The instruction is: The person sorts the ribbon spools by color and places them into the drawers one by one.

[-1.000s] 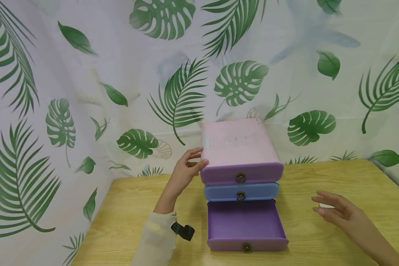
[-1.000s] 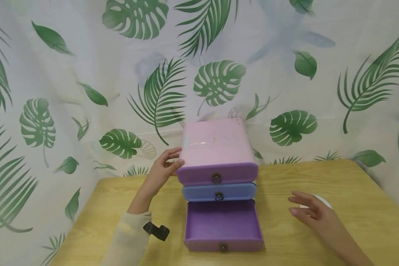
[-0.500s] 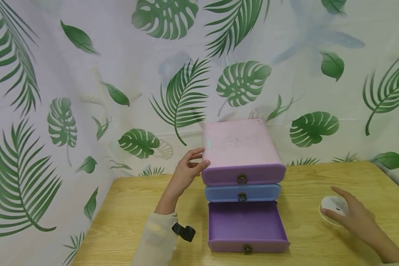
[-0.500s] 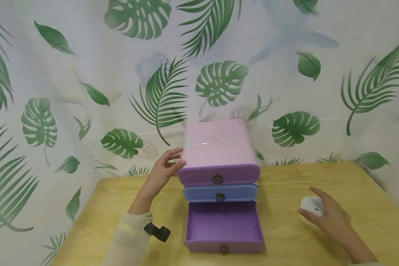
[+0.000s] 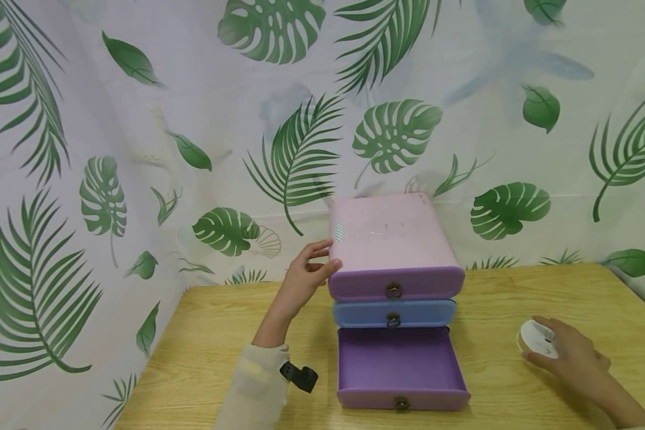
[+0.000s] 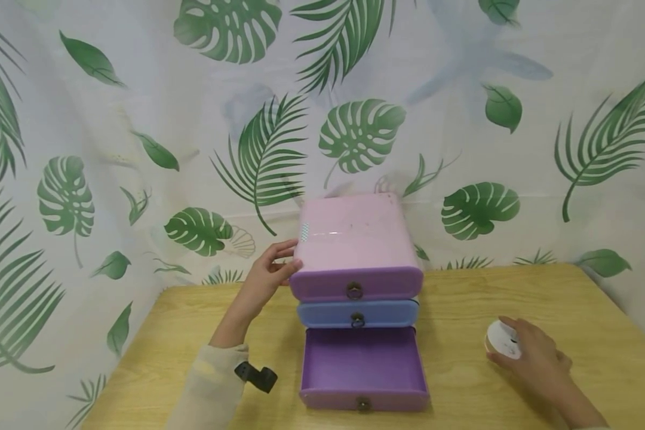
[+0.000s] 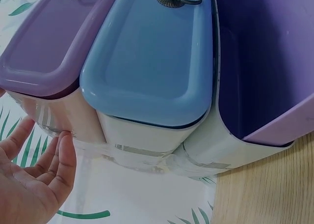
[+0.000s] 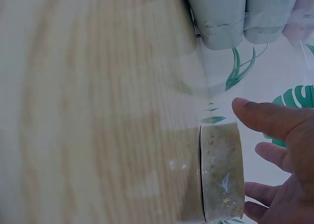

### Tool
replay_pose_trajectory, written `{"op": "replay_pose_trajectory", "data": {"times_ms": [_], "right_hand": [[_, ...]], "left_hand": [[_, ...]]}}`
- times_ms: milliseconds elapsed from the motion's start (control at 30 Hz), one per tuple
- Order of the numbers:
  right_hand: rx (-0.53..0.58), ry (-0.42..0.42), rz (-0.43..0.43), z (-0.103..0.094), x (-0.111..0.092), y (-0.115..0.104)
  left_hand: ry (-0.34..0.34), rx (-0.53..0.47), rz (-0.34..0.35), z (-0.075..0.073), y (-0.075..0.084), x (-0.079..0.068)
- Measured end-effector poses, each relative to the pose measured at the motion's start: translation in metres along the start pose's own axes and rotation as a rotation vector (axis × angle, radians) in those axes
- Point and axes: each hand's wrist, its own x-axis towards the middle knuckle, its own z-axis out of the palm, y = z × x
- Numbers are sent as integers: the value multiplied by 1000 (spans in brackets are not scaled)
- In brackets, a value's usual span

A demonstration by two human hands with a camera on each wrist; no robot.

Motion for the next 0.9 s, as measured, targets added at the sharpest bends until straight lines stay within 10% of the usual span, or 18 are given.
{"op": "replay_pose_trajectory", "data": {"times_ms": [900], "right_hand": [[49, 152, -81, 3, -5, 11]], "left_hand": [[2, -15, -4, 1, -2, 2]]}}
